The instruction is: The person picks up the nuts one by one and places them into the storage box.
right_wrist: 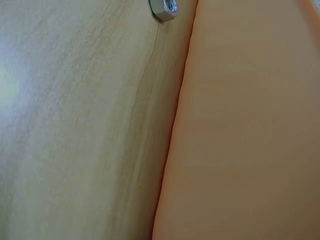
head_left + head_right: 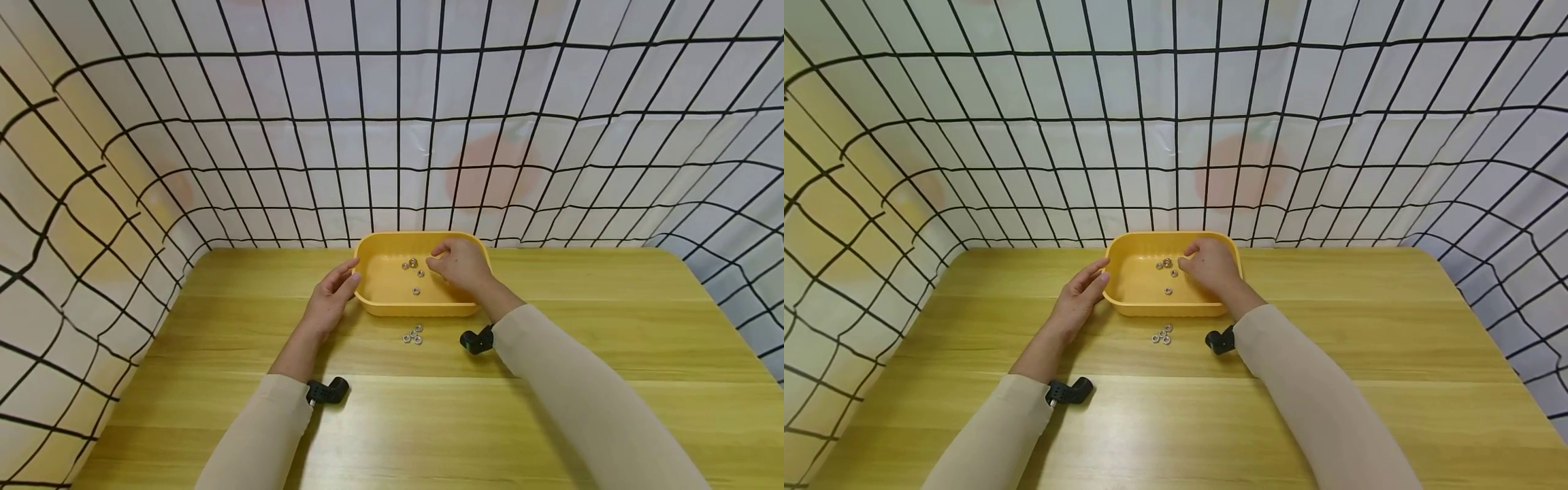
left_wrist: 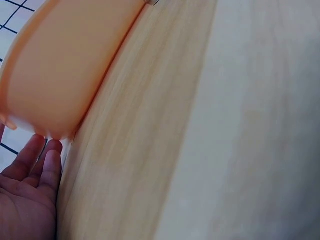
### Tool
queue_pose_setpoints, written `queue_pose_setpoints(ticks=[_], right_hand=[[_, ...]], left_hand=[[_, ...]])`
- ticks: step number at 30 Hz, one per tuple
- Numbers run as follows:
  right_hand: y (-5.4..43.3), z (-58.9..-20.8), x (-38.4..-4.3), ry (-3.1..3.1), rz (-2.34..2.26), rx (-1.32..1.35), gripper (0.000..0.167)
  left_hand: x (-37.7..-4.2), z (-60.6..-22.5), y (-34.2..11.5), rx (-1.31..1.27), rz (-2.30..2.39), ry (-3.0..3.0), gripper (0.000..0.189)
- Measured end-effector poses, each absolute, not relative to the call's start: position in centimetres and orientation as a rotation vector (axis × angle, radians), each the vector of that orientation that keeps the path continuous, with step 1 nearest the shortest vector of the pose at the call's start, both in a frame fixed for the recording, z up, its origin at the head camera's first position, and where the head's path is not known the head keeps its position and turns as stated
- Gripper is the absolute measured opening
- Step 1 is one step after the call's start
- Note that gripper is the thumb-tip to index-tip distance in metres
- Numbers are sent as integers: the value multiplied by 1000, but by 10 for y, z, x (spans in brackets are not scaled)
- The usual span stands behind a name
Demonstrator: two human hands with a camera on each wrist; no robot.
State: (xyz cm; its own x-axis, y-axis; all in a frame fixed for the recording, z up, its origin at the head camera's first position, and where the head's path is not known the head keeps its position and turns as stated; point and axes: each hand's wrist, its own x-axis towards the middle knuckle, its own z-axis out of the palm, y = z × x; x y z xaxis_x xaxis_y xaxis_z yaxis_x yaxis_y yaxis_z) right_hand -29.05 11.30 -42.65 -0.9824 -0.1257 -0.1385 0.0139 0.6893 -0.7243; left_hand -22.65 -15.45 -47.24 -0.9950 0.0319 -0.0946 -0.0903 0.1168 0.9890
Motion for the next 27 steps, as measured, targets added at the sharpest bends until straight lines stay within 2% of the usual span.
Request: queue_pose_setpoints(ticks=[16,27], right_hand=[[109,-419,-282,2725,-1267,-158,25],[110,-408,-252,2644,-1359,-235,23]], left_hand=[[-228,-474,-155,-52,2063,2260,46],[-229,-475,-155,-73,2047,2256,46]])
